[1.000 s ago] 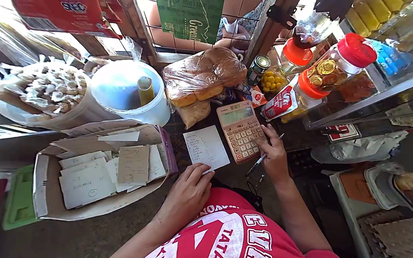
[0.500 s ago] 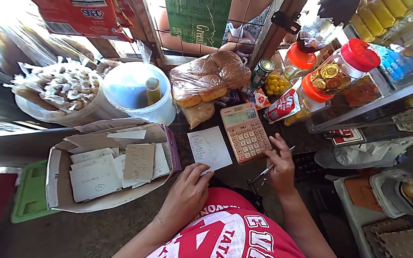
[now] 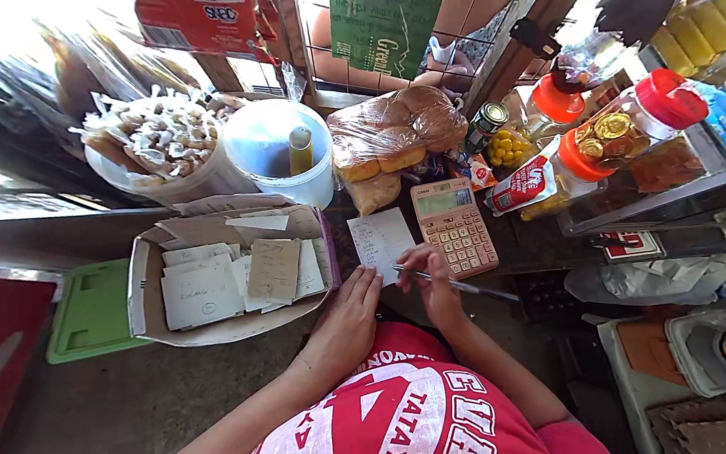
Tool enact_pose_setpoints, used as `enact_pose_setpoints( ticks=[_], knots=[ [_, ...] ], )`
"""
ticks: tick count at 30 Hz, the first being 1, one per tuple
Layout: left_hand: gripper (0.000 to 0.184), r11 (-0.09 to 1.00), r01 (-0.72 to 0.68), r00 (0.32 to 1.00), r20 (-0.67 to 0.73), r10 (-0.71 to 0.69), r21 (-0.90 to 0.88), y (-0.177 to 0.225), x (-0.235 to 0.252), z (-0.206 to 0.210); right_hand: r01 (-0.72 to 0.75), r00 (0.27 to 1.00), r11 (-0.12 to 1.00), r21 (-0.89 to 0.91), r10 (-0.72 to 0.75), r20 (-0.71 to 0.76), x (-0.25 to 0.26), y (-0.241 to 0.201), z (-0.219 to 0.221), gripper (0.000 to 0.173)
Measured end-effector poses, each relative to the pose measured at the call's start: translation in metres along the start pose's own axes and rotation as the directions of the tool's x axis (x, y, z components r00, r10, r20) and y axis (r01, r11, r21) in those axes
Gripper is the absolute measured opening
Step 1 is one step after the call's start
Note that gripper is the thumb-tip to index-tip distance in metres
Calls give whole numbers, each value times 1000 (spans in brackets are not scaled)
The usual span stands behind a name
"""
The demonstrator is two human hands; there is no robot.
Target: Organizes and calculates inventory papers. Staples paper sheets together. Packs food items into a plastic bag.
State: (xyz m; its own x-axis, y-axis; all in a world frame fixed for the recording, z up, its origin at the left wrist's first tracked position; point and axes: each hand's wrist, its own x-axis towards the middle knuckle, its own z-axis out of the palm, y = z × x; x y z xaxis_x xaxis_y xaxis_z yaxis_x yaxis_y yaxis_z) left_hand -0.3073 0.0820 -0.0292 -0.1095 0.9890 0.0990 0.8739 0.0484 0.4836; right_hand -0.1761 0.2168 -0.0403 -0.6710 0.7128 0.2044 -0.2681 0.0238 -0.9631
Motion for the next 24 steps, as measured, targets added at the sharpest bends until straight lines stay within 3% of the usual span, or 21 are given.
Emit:
enact_pose_setpoints(
  ticks=[3,7,14,24],
  knots=[
    [50,999,1,997,71,-5,52,-1,-1,0,-40,999,990,-138,42,13,18,14,7,43],
    [51,995,4,991,135,-17,96,-1,-2,-5,-36,999,945,-325,40,6,28,18,10,21],
    [43,974,-92,995,43,85,206,-6,-3,-3,33,999,913,-406,-26,21,40,18,14,30],
    [40,978,-118,993,47,112,171,-9,-4,-6,108,993,873,-476,-72,93,38,25,15,33]
  ],
)
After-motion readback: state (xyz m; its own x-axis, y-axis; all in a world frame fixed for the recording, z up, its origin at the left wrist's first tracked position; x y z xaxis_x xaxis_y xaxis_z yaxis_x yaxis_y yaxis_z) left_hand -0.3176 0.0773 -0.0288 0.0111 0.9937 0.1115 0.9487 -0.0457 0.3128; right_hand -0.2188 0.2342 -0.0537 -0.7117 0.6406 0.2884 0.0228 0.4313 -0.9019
